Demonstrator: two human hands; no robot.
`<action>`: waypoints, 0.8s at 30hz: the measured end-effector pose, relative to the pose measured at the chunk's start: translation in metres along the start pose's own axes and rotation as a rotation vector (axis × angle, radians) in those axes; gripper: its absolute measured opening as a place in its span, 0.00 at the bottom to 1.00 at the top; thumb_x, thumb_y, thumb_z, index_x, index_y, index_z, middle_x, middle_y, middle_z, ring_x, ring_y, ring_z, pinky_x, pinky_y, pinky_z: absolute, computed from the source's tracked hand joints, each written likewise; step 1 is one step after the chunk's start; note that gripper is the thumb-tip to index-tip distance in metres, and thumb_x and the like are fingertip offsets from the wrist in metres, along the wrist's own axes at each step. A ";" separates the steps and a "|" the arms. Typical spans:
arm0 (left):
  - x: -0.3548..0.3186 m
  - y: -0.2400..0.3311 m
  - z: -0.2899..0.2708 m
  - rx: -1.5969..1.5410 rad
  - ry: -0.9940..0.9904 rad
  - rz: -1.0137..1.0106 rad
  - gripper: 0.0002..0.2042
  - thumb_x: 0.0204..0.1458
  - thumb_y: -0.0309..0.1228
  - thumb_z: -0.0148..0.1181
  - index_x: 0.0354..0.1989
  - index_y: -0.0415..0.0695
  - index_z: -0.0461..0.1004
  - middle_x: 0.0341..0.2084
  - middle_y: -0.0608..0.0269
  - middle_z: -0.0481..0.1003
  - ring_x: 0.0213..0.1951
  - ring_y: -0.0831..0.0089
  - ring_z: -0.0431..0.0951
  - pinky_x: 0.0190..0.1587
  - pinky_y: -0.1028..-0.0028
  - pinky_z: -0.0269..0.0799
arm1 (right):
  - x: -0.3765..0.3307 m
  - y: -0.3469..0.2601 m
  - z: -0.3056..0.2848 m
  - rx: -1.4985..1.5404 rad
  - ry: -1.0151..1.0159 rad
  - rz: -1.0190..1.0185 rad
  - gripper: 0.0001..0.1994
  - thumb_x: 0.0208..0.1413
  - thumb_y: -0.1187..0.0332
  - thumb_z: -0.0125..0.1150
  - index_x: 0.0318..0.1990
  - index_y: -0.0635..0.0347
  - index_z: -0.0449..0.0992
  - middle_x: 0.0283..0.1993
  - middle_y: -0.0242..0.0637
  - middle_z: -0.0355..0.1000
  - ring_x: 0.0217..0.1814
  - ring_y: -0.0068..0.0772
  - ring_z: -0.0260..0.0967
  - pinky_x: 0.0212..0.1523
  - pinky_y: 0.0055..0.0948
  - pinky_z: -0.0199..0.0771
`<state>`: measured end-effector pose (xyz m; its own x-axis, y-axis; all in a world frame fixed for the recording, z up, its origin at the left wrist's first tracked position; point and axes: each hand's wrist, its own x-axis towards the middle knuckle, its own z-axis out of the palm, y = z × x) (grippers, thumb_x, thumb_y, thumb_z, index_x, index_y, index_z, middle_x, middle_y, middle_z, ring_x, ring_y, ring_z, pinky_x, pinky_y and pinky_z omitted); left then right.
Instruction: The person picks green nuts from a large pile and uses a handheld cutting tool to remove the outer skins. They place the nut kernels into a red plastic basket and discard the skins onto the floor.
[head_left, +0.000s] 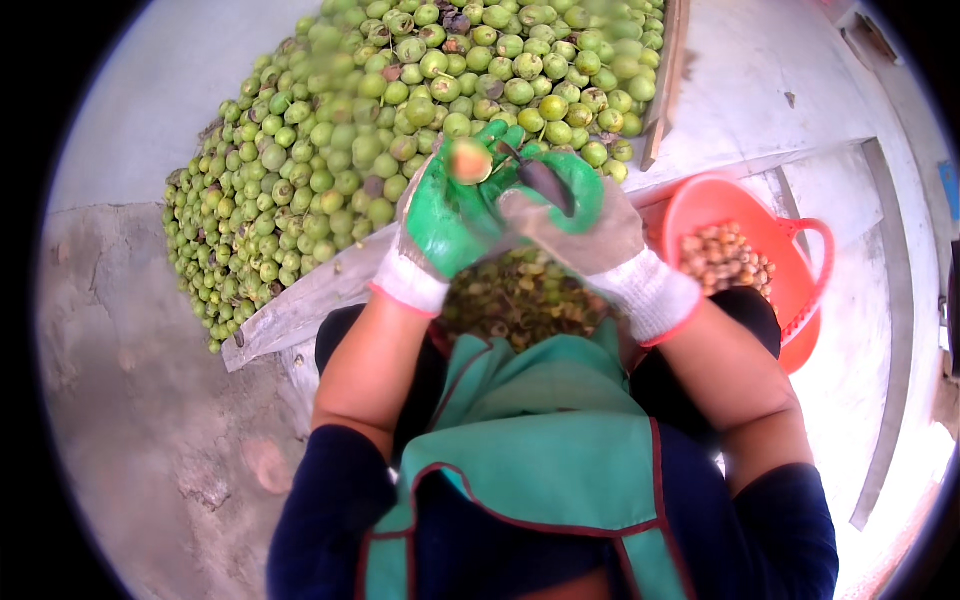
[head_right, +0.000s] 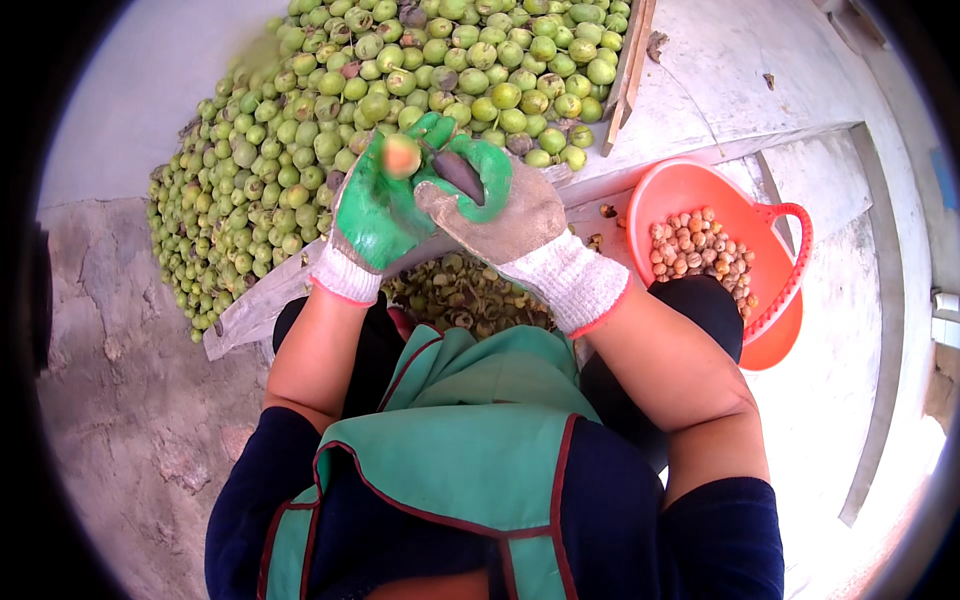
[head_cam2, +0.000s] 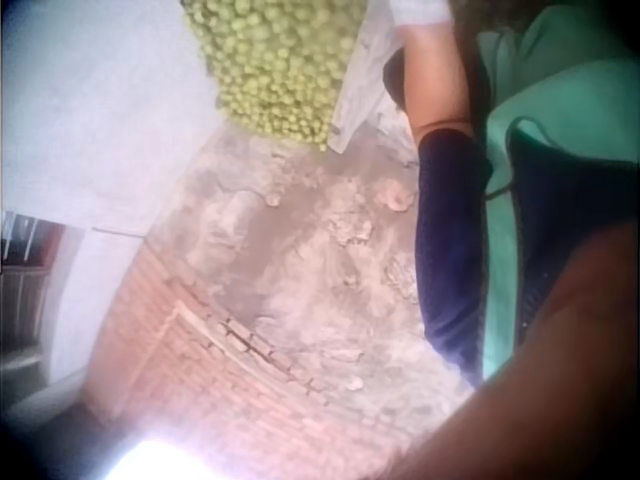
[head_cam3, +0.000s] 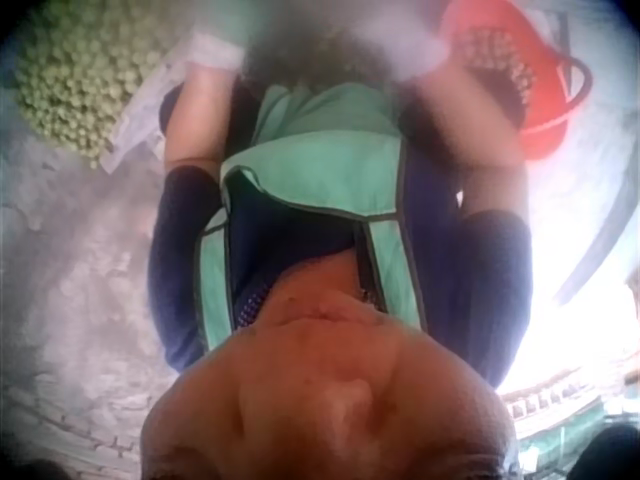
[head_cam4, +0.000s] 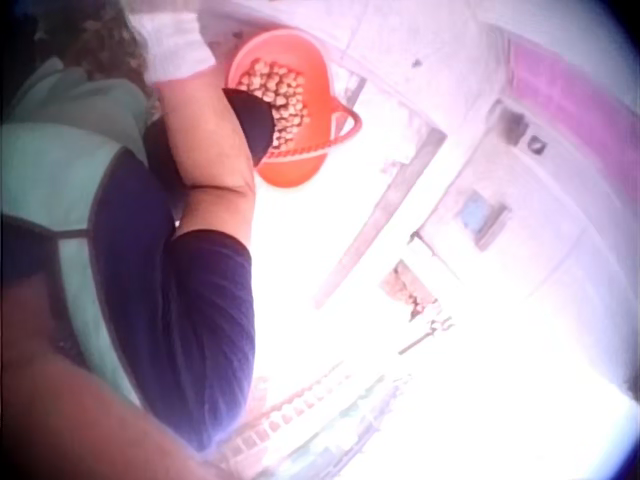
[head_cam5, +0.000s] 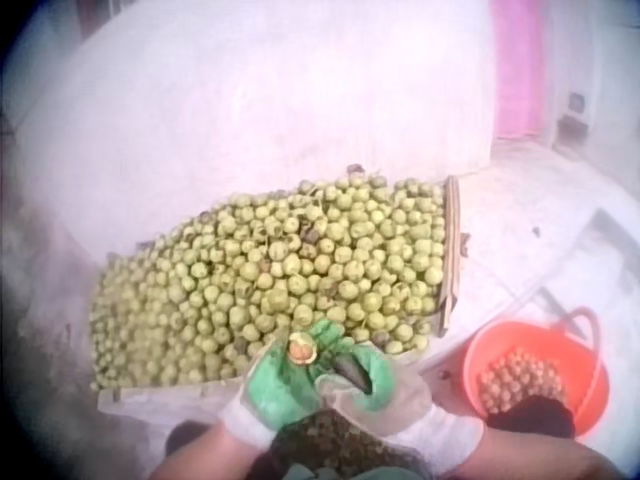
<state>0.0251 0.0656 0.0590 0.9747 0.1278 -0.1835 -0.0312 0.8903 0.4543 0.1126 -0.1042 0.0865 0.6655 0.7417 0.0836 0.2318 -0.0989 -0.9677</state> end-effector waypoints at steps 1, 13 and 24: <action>0.000 0.000 0.002 -0.041 -0.026 -0.029 0.28 0.69 0.49 0.41 0.68 0.39 0.60 0.59 0.49 0.70 0.60 0.59 0.71 0.65 0.56 0.65 | 0.007 0.010 -0.002 -0.058 0.058 -0.052 0.27 0.54 0.48 0.67 0.52 0.59 0.76 0.42 0.44 0.78 0.38 0.40 0.79 0.40 0.38 0.79; -0.006 -0.022 0.016 0.857 0.270 0.284 0.20 0.66 0.43 0.53 0.60 0.44 0.69 0.42 0.63 0.76 0.39 0.71 0.78 0.46 0.71 0.79 | 0.020 0.013 -0.014 -0.472 0.062 -0.396 0.18 0.51 0.58 0.69 0.48 0.54 0.77 0.41 0.41 0.79 0.40 0.49 0.78 0.39 0.42 0.79; -0.012 -0.008 -0.017 0.171 -0.137 -0.125 0.23 0.67 0.43 0.48 0.61 0.38 0.67 0.45 0.54 0.77 0.49 0.59 0.80 0.54 0.63 0.77 | 0.018 0.014 -0.009 0.031 0.208 -0.265 0.19 0.56 0.61 0.67 0.51 0.60 0.77 0.38 0.40 0.81 0.37 0.35 0.81 0.38 0.31 0.79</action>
<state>0.0101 0.0641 0.0424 0.9898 -0.0496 -0.1334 0.1184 0.8073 0.5781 0.1341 -0.0977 0.0767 0.7162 0.5874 0.3769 0.3963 0.1021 -0.9124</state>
